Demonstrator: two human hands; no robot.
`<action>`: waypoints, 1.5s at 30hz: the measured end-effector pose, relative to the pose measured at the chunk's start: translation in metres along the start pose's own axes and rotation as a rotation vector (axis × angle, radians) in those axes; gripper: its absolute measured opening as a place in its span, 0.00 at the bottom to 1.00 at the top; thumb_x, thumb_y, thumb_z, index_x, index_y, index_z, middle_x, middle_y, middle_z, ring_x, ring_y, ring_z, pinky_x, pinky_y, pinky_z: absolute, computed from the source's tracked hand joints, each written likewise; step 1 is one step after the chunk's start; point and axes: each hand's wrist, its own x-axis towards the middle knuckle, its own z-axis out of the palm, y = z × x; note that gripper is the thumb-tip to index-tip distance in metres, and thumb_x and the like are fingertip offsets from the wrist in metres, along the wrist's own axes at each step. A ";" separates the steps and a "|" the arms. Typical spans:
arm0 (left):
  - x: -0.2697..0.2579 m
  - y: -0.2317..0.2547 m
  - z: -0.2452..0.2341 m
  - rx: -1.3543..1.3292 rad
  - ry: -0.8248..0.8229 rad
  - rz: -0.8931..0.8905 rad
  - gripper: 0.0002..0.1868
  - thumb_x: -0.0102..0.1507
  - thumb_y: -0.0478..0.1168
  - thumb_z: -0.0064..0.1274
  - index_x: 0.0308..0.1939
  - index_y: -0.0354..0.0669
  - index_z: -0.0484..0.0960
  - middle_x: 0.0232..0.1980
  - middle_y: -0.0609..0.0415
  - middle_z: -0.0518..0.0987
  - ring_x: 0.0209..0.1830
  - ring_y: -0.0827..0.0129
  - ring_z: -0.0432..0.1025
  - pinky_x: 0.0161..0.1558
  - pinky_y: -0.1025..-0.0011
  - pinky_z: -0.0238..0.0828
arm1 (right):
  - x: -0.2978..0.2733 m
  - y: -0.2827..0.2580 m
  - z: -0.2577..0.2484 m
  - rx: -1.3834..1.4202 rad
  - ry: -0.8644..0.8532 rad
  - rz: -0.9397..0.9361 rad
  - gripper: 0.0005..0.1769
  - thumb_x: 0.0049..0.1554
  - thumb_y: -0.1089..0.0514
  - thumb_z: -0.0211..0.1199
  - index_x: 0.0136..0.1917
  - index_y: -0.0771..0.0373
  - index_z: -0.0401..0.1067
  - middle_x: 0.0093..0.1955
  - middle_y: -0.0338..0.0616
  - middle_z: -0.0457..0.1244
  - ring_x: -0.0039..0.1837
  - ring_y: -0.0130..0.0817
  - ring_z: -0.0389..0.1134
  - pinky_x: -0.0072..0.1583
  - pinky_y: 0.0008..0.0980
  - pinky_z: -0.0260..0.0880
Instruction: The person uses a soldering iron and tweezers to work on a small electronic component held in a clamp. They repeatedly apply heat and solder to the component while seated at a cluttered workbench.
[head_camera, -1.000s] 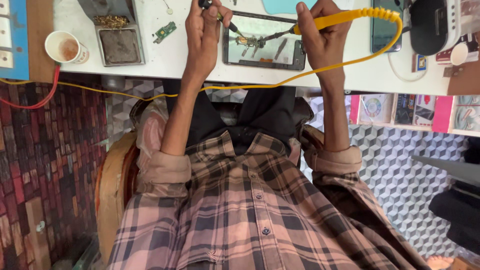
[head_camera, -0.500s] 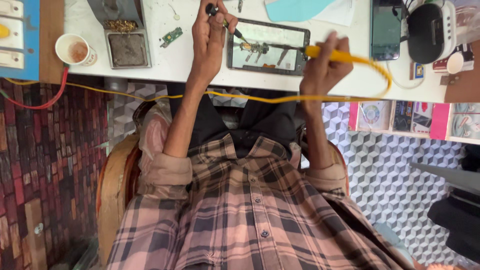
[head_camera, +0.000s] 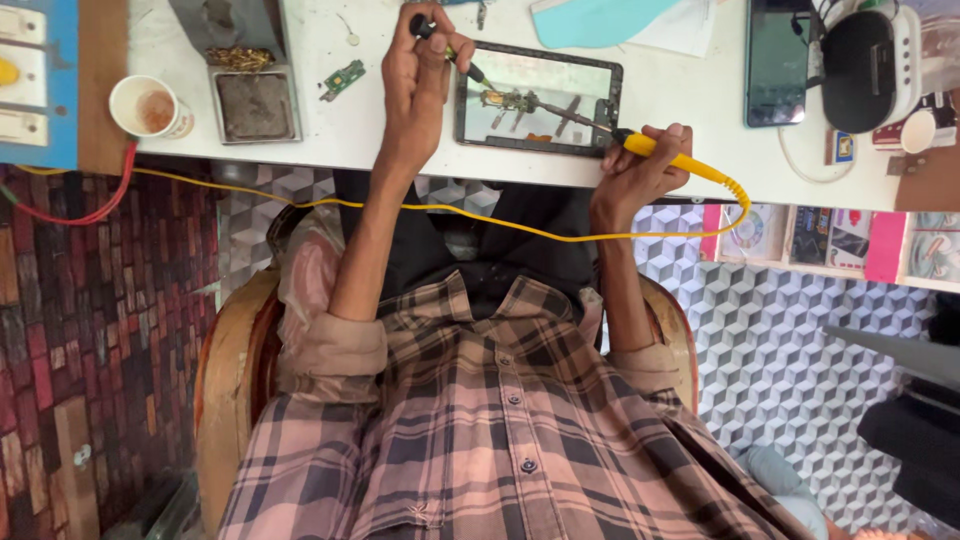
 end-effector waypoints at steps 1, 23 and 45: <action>0.002 -0.001 0.001 0.021 0.006 -0.002 0.20 0.80 0.57 0.38 0.58 0.46 0.70 0.38 0.59 0.76 0.21 0.85 0.50 0.25 0.82 0.46 | 0.002 0.001 0.000 0.015 0.011 -0.005 0.18 0.68 0.51 0.55 0.40 0.64 0.62 0.25 0.38 0.49 0.23 0.26 0.47 0.27 0.30 0.53; 0.002 0.000 0.000 -0.009 0.007 -0.047 0.22 0.78 0.59 0.39 0.59 0.44 0.70 0.38 0.60 0.76 0.24 0.85 0.51 0.26 0.80 0.46 | -0.002 0.001 0.004 -0.058 0.033 0.001 0.22 0.69 0.49 0.53 0.40 0.67 0.64 0.25 0.40 0.50 0.24 0.27 0.48 0.28 0.30 0.57; 0.004 0.002 0.004 0.009 0.007 -0.018 0.22 0.79 0.59 0.40 0.60 0.45 0.71 0.37 0.59 0.76 0.25 0.83 0.52 0.28 0.79 0.50 | -0.002 -0.044 0.034 -0.358 -0.205 -0.199 0.18 0.70 0.58 0.55 0.38 0.64 0.60 0.29 0.39 0.55 0.28 0.23 0.54 0.32 0.26 0.59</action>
